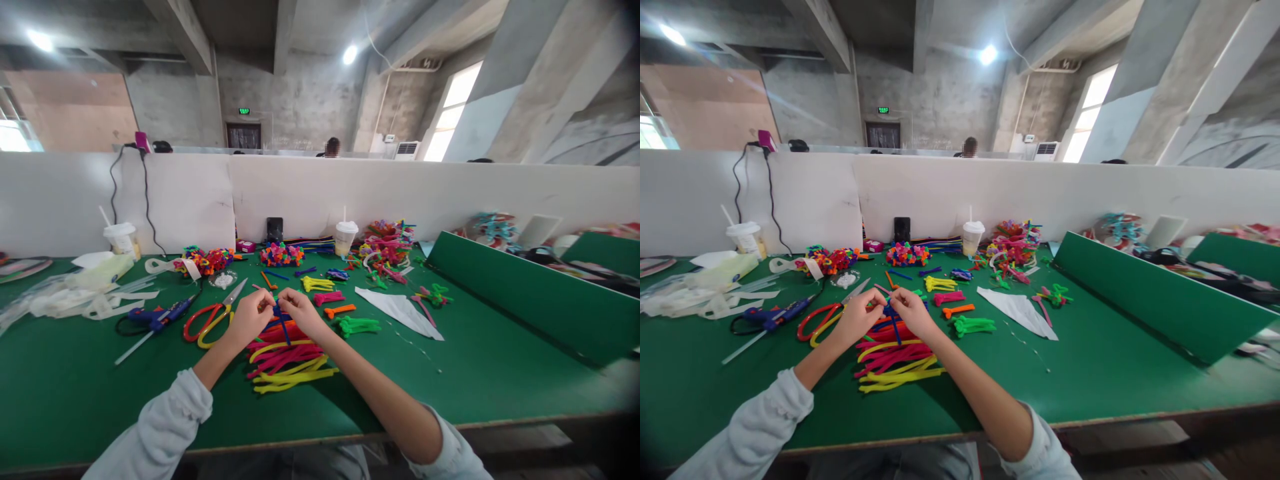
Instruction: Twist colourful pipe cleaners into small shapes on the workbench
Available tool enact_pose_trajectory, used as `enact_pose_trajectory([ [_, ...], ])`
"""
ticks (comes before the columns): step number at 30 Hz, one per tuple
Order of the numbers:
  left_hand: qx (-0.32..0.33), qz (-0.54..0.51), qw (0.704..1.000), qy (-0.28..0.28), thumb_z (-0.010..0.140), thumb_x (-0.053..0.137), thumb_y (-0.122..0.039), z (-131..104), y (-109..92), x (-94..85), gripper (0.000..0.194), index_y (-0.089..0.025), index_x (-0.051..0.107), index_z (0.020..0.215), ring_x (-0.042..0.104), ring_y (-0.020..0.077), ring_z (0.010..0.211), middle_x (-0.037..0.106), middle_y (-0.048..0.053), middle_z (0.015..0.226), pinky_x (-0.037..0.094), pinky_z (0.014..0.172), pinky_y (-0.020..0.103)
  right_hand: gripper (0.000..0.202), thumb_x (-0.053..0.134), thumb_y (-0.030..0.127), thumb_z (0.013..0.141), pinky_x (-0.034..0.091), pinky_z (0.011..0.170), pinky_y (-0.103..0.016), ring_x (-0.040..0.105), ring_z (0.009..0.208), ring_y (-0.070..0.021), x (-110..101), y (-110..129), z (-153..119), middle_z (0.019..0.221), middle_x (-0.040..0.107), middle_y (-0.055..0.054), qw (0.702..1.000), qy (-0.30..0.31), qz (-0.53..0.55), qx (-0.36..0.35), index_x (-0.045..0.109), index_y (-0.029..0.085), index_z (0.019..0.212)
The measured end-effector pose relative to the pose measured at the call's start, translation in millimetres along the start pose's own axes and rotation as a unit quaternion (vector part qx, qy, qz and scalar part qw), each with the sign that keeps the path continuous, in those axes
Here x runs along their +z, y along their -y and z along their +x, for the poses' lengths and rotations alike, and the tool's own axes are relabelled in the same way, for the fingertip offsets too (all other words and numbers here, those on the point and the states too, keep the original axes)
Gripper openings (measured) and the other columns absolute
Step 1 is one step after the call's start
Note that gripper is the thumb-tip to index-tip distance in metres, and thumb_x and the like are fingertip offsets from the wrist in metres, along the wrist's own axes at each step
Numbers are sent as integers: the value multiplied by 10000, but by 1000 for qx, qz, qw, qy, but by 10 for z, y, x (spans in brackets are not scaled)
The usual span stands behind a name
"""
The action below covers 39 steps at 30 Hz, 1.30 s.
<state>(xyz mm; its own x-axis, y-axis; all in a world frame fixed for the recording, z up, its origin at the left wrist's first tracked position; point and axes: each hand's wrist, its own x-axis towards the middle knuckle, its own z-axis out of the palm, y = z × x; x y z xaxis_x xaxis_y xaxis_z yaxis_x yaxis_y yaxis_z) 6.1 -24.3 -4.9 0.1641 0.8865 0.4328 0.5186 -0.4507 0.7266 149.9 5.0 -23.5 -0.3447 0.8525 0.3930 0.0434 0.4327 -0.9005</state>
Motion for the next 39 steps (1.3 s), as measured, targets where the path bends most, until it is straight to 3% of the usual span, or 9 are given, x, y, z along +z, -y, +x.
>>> enact_pose_trajectory([
  [8,72,23,997,17,702,393,-112,47,30,-9,114,-197,437,765,519,120,679,496,-15,703,446,625,222,105,443,251,740,285,539,-218,342,573,-96,-32,4,24,611,367,41,999,13,-22,-38,435,178,664],
  [20,91,71,993,0,736,390,-130,59,-14,-4,80,-202,403,768,512,128,669,494,-12,706,398,622,229,96,422,200,751,295,542,-220,354,587,-104,-19,39,18,622,387,32,994,23,-82,-66,436,179,658],
  [28,77,42,996,-29,751,401,-157,67,-2,29,50,-200,411,773,521,130,698,499,-7,723,412,642,233,81,424,206,749,301,550,-221,360,599,-102,-25,29,34,645,394,30,995,17,-71,-64,439,179,673],
  [32,61,-24,996,-57,747,425,-181,75,3,40,48,-194,425,792,521,121,697,490,-11,732,434,644,234,81,430,232,751,299,547,-219,354,602,-102,-27,46,28,646,381,32,997,10,-57,-54,435,182,687],
  [36,4,-93,994,-57,732,453,-230,104,43,-54,54,-183,445,759,529,114,648,481,-17,707,465,550,214,102,426,255,757,301,551,-219,356,604,-102,-80,55,25,642,375,32,997,4,-63,-47,428,183,685],
  [39,-31,-115,988,-93,714,462,-235,136,114,-176,67,-180,454,752,520,98,559,463,-30,668,468,487,206,145,411,295,779,297,542,-218,345,595,-102,-185,51,48,633,358,33,996,-22,-77,-46,407,187,683],
])
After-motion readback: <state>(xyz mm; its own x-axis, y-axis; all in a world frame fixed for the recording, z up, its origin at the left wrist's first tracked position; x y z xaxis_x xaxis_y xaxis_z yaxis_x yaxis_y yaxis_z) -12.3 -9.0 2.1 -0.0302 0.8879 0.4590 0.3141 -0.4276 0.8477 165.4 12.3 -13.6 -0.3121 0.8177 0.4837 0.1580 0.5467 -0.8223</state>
